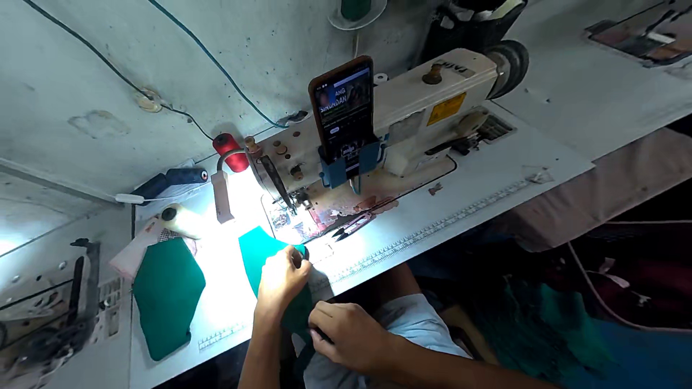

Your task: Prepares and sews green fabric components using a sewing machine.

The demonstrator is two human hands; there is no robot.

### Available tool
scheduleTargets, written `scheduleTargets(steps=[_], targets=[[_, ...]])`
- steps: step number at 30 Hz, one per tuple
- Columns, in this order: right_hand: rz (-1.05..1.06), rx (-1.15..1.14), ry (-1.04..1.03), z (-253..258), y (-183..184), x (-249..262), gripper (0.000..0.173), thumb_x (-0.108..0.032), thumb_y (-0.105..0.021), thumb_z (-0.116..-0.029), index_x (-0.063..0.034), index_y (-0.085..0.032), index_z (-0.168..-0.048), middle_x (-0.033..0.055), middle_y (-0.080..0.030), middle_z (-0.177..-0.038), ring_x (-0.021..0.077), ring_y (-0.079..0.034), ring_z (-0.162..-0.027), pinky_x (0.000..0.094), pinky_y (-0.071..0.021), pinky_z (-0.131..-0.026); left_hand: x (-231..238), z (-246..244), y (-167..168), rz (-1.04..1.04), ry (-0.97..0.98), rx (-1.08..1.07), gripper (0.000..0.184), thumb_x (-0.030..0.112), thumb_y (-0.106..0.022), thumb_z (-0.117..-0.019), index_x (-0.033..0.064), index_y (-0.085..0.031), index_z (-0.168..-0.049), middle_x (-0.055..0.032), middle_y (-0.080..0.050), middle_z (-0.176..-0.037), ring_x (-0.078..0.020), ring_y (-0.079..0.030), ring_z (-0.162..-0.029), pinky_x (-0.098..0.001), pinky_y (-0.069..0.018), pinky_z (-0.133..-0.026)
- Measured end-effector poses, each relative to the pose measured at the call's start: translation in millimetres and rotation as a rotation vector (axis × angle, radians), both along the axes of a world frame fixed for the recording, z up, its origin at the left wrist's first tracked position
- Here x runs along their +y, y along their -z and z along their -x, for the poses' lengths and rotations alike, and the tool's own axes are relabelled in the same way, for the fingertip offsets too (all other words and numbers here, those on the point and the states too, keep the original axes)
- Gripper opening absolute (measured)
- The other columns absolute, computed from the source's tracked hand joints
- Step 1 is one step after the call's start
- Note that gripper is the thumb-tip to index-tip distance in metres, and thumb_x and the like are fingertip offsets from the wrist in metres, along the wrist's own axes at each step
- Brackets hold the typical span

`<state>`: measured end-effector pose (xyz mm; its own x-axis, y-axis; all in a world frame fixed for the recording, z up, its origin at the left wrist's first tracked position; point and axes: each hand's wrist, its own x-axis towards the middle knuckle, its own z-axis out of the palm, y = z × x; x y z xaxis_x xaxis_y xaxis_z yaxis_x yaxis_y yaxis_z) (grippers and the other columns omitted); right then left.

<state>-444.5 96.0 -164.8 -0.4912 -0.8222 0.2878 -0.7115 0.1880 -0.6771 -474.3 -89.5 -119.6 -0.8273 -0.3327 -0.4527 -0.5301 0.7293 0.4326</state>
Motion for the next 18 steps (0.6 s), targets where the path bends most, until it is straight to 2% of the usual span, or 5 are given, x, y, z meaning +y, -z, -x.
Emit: scheduleTargets(steps=[3, 5, 9, 11, 18], targets=[[-0.004, -0.023, 0.021, 0, 3, 0, 0.013, -0.018, -0.062, -0.0945, -0.0072, -0.069, -0.089, 0.0055, -0.063, -0.079, 0.0162, -0.066, -0.067, 0.0306, -0.0556, -0.056, -13, -13, 18, -0.207, -0.114, 0.197, 0.015, 0.024, -0.066, -0.0979, 0.011, -0.074, -0.096, 0.0027, -0.071, -0.079, -0.0065, -0.067, -0.066, -0.0289, -0.0573, -0.066], [-0.015, -0.055, 0.039, 0, 5, 2, 0.014, -0.018, -0.062, -0.0949, -0.0072, -0.069, -0.09, 0.0059, -0.065, -0.08, 0.0168, -0.067, -0.069, 0.0317, -0.0568, -0.058, -16, -18, 25, -0.357, -0.202, 0.323, 0.01, 0.017, -0.071, -0.0956, 0.0079, -0.075, -0.095, 0.0034, -0.071, -0.076, -0.0039, -0.064, -0.061, -0.0233, -0.0554, -0.061], [-0.09, -0.151, 0.058, 2, 0, 15, 0.018, -0.02, -0.061, -0.0967, -0.0053, -0.072, -0.096, 0.0092, -0.072, -0.089, 0.021, -0.071, -0.081, 0.0381, -0.0599, -0.07, -18, -28, 35, -0.413, -0.226, 0.457, 0.01, 0.016, -0.073, -0.0946, 0.007, -0.076, -0.095, 0.0012, -0.07, -0.075, -0.0059, -0.062, -0.063, -0.0265, -0.0538, -0.063], [-0.128, -0.18, 0.059, 1, 2, 21, 0.02, -0.021, -0.061, -0.0975, -0.0045, -0.073, -0.098, 0.0095, -0.072, -0.091, 0.0204, -0.071, -0.081, 0.0379, -0.0598, -0.07, -17, -33, 41, -0.455, -0.236, 0.507, 0.012, 0.017, -0.073, -0.0947, 0.0062, -0.076, -0.097, 0.0008, -0.071, -0.077, -0.0049, -0.063, -0.064, -0.0254, -0.055, -0.063], [-0.12, -0.283, 0.119, 1, 6, 27, 0.021, -0.026, -0.061, -0.0968, -0.0089, -0.073, -0.096, 0.0039, -0.07, -0.088, 0.0108, -0.066, -0.076, 0.0277, -0.0557, -0.067, -21, -31, 39, -0.716, -0.307, 0.533, 0.006, 0.008, -0.075, -0.0916, 0.003, -0.073, -0.094, -0.0008, -0.071, -0.076, -0.0057, -0.065, -0.063, -0.0224, -0.0559, -0.061]])
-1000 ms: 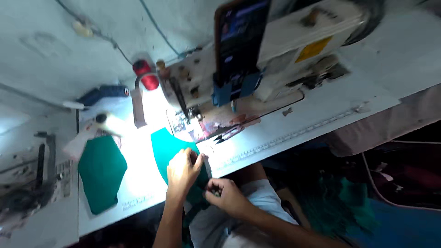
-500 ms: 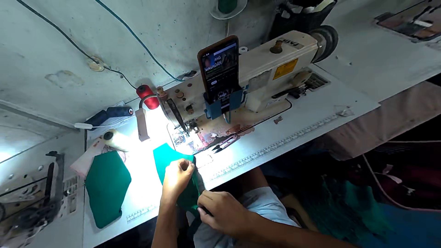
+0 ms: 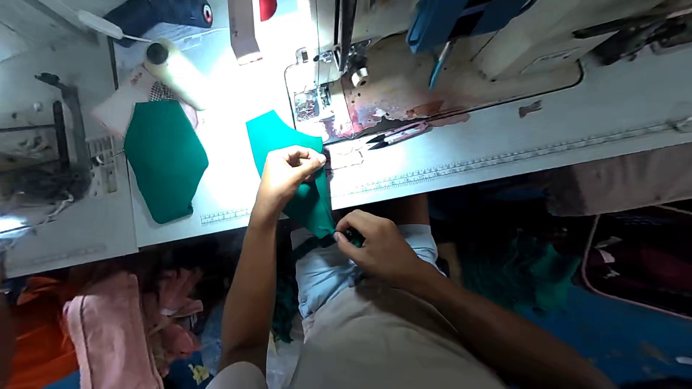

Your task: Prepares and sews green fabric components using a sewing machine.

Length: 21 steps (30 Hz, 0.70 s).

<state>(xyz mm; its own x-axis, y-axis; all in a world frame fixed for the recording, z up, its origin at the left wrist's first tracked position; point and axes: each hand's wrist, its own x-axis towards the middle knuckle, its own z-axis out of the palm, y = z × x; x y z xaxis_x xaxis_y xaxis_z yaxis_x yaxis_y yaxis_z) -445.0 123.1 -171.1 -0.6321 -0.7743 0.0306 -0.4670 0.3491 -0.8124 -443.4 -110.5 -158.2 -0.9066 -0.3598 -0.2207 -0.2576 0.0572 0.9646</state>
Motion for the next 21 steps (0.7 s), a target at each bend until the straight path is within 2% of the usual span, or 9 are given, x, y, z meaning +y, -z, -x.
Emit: scheduleTargets(steps=[6, 17, 21], targets=[[0.072, -0.001, 0.017, 7, -9, 0, 0.013, -0.022, -0.066, -0.0926, -0.01, -0.072, -0.092, 0.0011, -0.066, -0.09, 0.0051, -0.062, -0.073, 0.0217, -0.0541, -0.061, -7, -1, -1, -0.121, 0.088, 0.036, 0.001, 0.006, -0.071, -0.0942, 0.0051, -0.071, -0.094, 0.0008, -0.071, -0.083, -0.0068, -0.068, -0.073, -0.0247, -0.0594, -0.069], [0.091, 0.016, 0.077, 8, -9, 1, 0.011, -0.021, -0.067, -0.0912, -0.0112, -0.072, -0.092, 0.0008, -0.065, -0.097, 0.0034, -0.061, -0.075, 0.0202, -0.0533, -0.061, -6, -1, -5, -0.124, 0.077, 0.017, 0.005, 0.007, -0.071, -0.0949, 0.0049, -0.074, -0.092, 0.001, -0.073, -0.082, -0.0068, -0.069, -0.074, -0.0246, -0.0601, -0.073], [0.127, 0.019, 0.091, 10, -12, 0, 0.011, -0.021, -0.068, -0.0908, -0.0104, -0.071, -0.092, 0.0019, -0.065, -0.103, 0.0034, -0.062, -0.079, 0.0201, -0.0549, -0.063, -6, -1, -4, -0.123, 0.077, 0.021, 0.005, 0.008, -0.071, -0.0949, 0.0056, -0.074, -0.092, 0.0014, -0.072, -0.082, -0.0072, -0.069, -0.075, -0.0251, -0.0602, -0.073]])
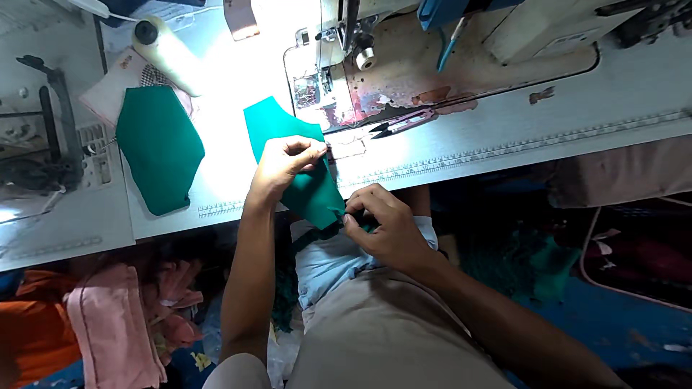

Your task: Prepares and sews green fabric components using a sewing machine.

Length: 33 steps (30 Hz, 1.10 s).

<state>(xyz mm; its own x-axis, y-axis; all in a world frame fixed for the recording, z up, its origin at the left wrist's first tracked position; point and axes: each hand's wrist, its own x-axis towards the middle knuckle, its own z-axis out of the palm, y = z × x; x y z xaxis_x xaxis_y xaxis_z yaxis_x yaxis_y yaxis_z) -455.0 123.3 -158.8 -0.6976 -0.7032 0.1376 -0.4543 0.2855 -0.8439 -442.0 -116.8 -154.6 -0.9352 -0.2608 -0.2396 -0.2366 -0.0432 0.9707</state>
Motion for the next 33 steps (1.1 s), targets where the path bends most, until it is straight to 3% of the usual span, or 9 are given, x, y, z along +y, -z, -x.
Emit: scheduleTargets(steps=[4, 8, 13, 17, 21, 29, 33], targets=[[0.077, 0.059, -0.039, 2, -3, -2, 0.01, -0.018, -0.067, -0.0911, -0.0091, -0.069, -0.089, 0.0049, -0.066, -0.12, 0.006, -0.066, -0.09, 0.0228, -0.0568, -0.068, 3, 1, 0, 0.0, -0.02, 0.002, 0.007, 0.009, -0.072, -0.0947, 0.0056, -0.072, -0.089, 0.0019, -0.07, -0.077, -0.0059, -0.067, -0.069, -0.0234, -0.0589, -0.068], [0.028, 0.062, -0.045, 6, -1, -8, 0.01, -0.02, -0.068, -0.091, -0.0096, -0.07, -0.089, 0.0067, -0.063, -0.134, 0.0077, -0.067, -0.083, 0.0272, -0.0565, -0.063, 5, 2, 2, 0.01, -0.032, 0.017, 0.007, 0.01, -0.071, -0.0951, 0.005, -0.072, -0.089, 0.0018, -0.07, -0.076, -0.0056, -0.066, -0.068, -0.0225, -0.0582, -0.066], [-0.048, 0.103, -0.004, 5, 2, -10, 0.011, -0.021, -0.069, -0.0908, -0.0101, -0.069, -0.089, 0.0071, -0.062, -0.137, 0.0101, -0.066, -0.077, 0.031, -0.056, -0.059, 6, 0, 5, 0.03, -0.041, 0.043, 0.008, 0.01, -0.071, -0.0955, 0.0047, -0.072, -0.09, 0.0013, -0.07, -0.077, -0.0057, -0.066, -0.068, -0.0222, -0.0579, -0.065], [-0.009, 0.189, -0.093, 9, -3, -11, 0.012, -0.019, -0.068, -0.0915, -0.0085, -0.069, -0.087, 0.0083, -0.06, -0.143, 0.0125, -0.069, -0.075, 0.033, -0.0556, -0.055, 8, 0, 6, 0.066, -0.04, 0.052, 0.008, 0.011, -0.072, -0.0953, 0.0049, -0.072, -0.09, 0.0019, -0.07, -0.076, -0.005, -0.066, -0.067, -0.0221, -0.0576, -0.065], [-0.152, 0.138, -0.068, 11, 2, -13, 0.014, -0.022, -0.067, -0.0925, -0.0087, -0.068, -0.088, 0.0088, -0.06, -0.142, 0.0166, -0.07, -0.076, 0.0368, -0.0566, -0.057, 8, 0, 7, 0.075, -0.032, 0.068, 0.008, 0.011, -0.071, -0.0957, 0.0045, -0.072, -0.091, 0.0017, -0.07, -0.076, -0.0045, -0.066, -0.067, -0.0215, -0.0569, -0.064], [-0.001, 0.199, -0.104, 14, -1, -16, 0.011, -0.017, -0.069, -0.0913, -0.0077, -0.068, -0.087, 0.0076, -0.061, -0.143, 0.0113, -0.069, -0.076, 0.0313, -0.0551, -0.056, 10, 0, 7, 0.103, -0.045, 0.069, 0.008, 0.011, -0.073, -0.0945, 0.0045, -0.073, -0.09, 0.001, -0.071, -0.077, -0.0047, -0.066, -0.067, -0.0214, -0.0573, -0.064], [-0.116, 0.183, -0.084, 18, 0, -19, 0.012, -0.019, -0.066, -0.0926, -0.0083, -0.067, -0.088, 0.0097, -0.059, -0.143, 0.0145, -0.069, -0.077, 0.0341, -0.0558, -0.057, 9, -1, 9, 0.103, -0.04, 0.091, 0.01, 0.012, -0.072, -0.0951, 0.004, -0.073, -0.09, 0.0004, -0.07, -0.075, -0.0053, -0.066, -0.066, -0.0219, -0.0566, -0.063]])
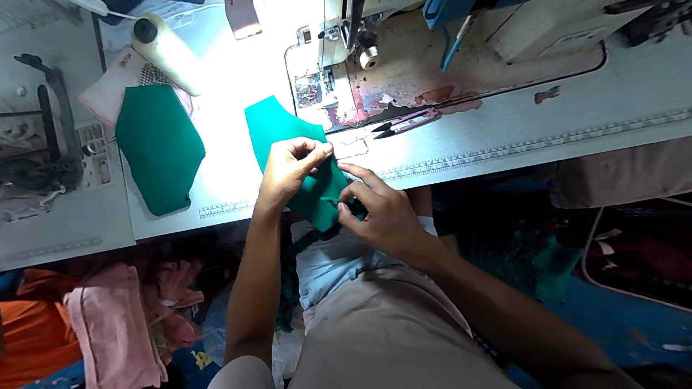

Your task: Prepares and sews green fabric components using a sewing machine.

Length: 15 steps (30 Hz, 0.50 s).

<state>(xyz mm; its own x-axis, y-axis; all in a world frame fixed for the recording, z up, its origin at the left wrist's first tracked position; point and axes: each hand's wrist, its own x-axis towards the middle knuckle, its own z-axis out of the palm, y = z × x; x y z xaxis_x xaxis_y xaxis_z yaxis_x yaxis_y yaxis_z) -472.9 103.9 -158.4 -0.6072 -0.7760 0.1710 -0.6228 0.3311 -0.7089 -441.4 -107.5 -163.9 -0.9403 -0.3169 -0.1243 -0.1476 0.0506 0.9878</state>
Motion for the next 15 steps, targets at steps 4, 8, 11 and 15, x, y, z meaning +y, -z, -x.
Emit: scheduleTargets(steps=[4, 8, 11, 15], targets=[[-0.001, 0.003, 0.032, 1.6, -1.4, 1.3, 0.013, -0.02, -0.066, -0.0928, -0.0079, -0.067, -0.089, 0.0106, -0.06, -0.142, 0.0158, -0.07, -0.082, 0.0345, -0.0565, -0.059, 0.3, 0.1, 2.0, -0.002, -0.004, 0.011, 0.009, 0.011, -0.072, -0.0951, 0.0039, -0.073, -0.09, 0.0002, -0.07, -0.076, -0.0058, -0.066, -0.066, -0.022, -0.0571, -0.063], [0.116, 0.03, -0.002, -0.3, -2.7, 0.9, 0.011, -0.017, -0.067, -0.0923, -0.0072, -0.069, -0.089, 0.0096, -0.063, -0.14, 0.0107, -0.067, -0.076, 0.0296, -0.0543, -0.057, 0.1, -1.3, 1.0, 0.021, 0.006, 0.001, 0.008, 0.012, -0.073, -0.0944, 0.0048, -0.073, -0.091, 0.0011, -0.071, -0.077, -0.0048, -0.066, -0.067, -0.0215, -0.057, -0.064], [0.123, 0.0, -0.008, 1.7, 0.3, -1.7, 0.01, -0.017, -0.067, -0.0916, -0.007, -0.068, -0.089, 0.0105, -0.063, -0.139, 0.0114, -0.069, -0.081, 0.0294, -0.0562, -0.061, 0.1, -0.3, 0.7, 0.016, 0.007, 0.006, 0.008, 0.011, -0.073, -0.0944, 0.0041, -0.074, -0.091, 0.0004, -0.071, -0.076, -0.0052, -0.066, -0.067, -0.0218, -0.057, -0.064], [0.088, -0.019, 0.011, 3.4, 0.6, -1.5, 0.011, -0.017, -0.066, -0.0919, -0.0068, -0.068, -0.09, 0.0114, -0.063, -0.138, 0.0123, -0.069, -0.082, 0.03, -0.0568, -0.062, 0.3, -0.6, 1.0, 0.039, 0.012, 0.012, 0.009, 0.013, -0.073, -0.0948, 0.0047, -0.073, -0.091, 0.0012, -0.07, -0.076, -0.0047, -0.066, -0.068, -0.0218, -0.057, -0.065]])
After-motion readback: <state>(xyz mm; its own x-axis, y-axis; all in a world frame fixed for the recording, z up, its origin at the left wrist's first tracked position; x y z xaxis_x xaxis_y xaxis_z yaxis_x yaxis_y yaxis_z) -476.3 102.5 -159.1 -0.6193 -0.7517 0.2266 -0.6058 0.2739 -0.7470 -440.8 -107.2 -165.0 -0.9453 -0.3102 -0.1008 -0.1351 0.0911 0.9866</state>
